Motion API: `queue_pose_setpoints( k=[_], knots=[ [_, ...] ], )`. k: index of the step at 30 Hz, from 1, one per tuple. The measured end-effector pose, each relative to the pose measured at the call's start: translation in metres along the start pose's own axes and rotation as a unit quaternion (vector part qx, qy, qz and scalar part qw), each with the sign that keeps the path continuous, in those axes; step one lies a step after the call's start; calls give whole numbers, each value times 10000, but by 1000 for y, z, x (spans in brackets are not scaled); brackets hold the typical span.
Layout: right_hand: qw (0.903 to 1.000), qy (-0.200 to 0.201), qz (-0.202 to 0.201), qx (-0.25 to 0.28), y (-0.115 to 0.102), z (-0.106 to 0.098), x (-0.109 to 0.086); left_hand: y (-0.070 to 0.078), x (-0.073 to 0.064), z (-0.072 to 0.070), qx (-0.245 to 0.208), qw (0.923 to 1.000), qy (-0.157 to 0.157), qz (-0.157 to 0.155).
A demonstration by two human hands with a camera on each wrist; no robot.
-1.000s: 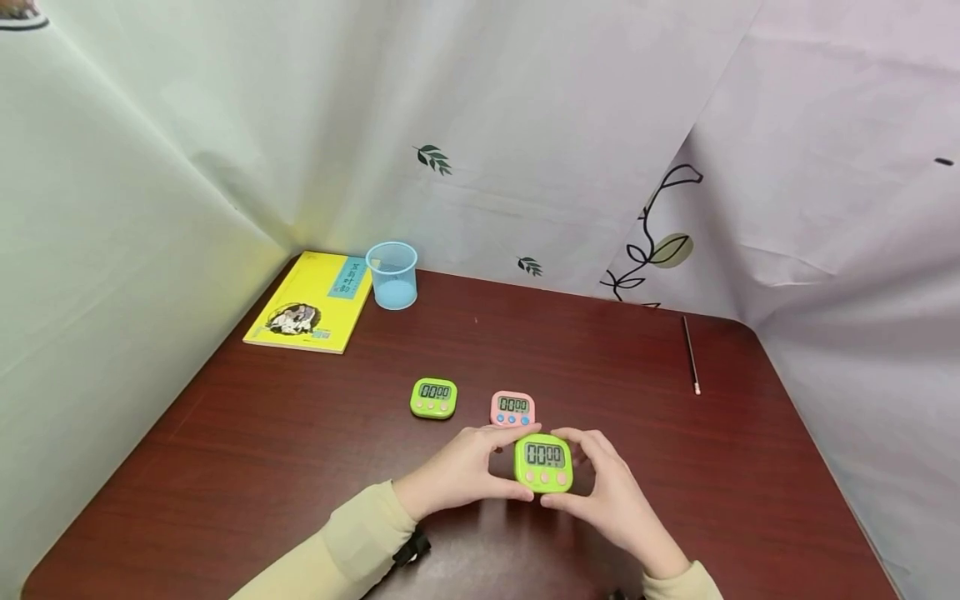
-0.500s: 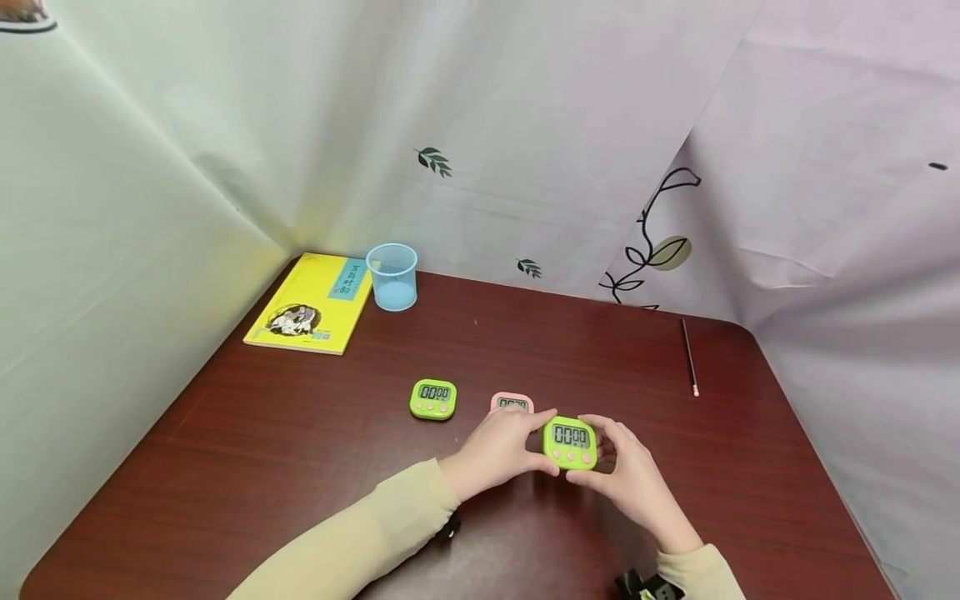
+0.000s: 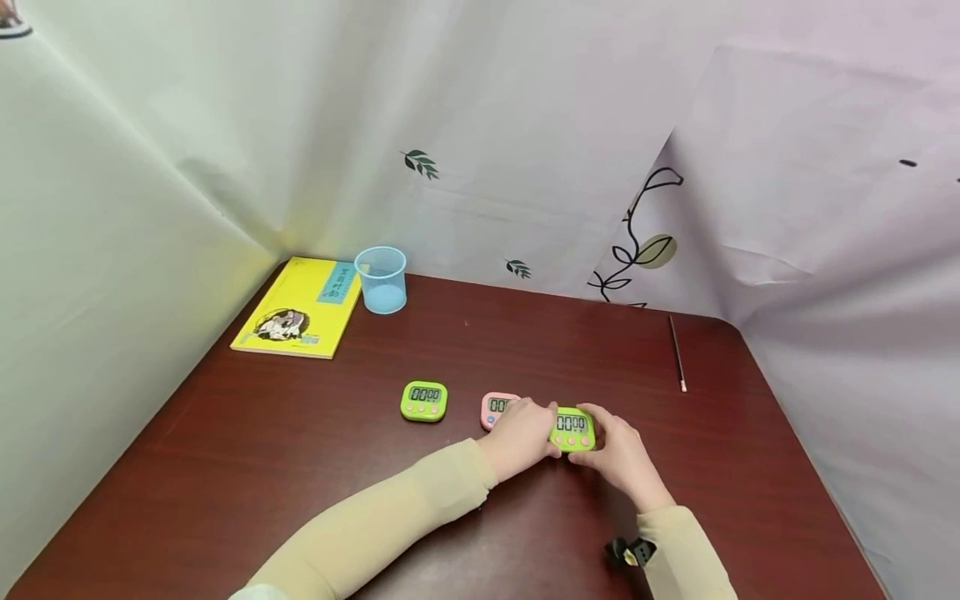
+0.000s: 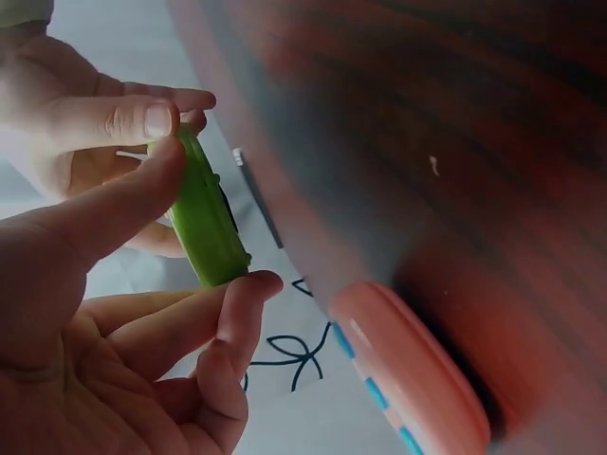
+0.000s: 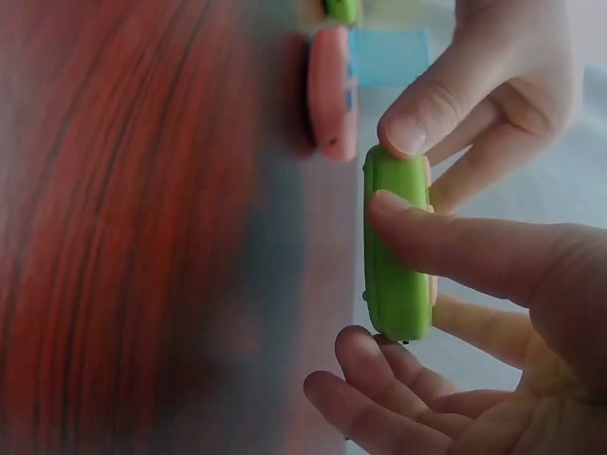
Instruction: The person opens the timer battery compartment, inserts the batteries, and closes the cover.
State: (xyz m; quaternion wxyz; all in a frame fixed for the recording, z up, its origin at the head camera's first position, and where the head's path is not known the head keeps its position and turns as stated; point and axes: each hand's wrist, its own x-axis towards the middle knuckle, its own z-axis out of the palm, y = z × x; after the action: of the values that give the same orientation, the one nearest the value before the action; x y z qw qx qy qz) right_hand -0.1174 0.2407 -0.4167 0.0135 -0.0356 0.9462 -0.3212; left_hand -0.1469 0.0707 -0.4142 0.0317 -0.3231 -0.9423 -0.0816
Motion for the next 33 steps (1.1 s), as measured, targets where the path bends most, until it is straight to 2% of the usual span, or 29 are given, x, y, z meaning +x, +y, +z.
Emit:
queue_pose_setpoints(
  k=[7, 14, 22, 29, 33],
  knots=[
    [9998, -104, -188, -59, 7, 11, 21, -7, 7, 5, 260, 9995, -159, -120],
    [9967, 262, -721, -249, 11, 14, 28, -8, 18, 9, 341, 9991, -119, -240],
    [9983, 1, -267, -517, 11, 19, 30, -8, 22, 16, 552, 9979, -264, -205],
    [9980, -61, -256, -569, 12, 20, 31, -9, 21, 18, 239, 9988, -311, -293],
    [9982, -130, -211, -540, 12, 19, 29, -10, 20, 20, 130, 9989, -201, -395]
  ],
)
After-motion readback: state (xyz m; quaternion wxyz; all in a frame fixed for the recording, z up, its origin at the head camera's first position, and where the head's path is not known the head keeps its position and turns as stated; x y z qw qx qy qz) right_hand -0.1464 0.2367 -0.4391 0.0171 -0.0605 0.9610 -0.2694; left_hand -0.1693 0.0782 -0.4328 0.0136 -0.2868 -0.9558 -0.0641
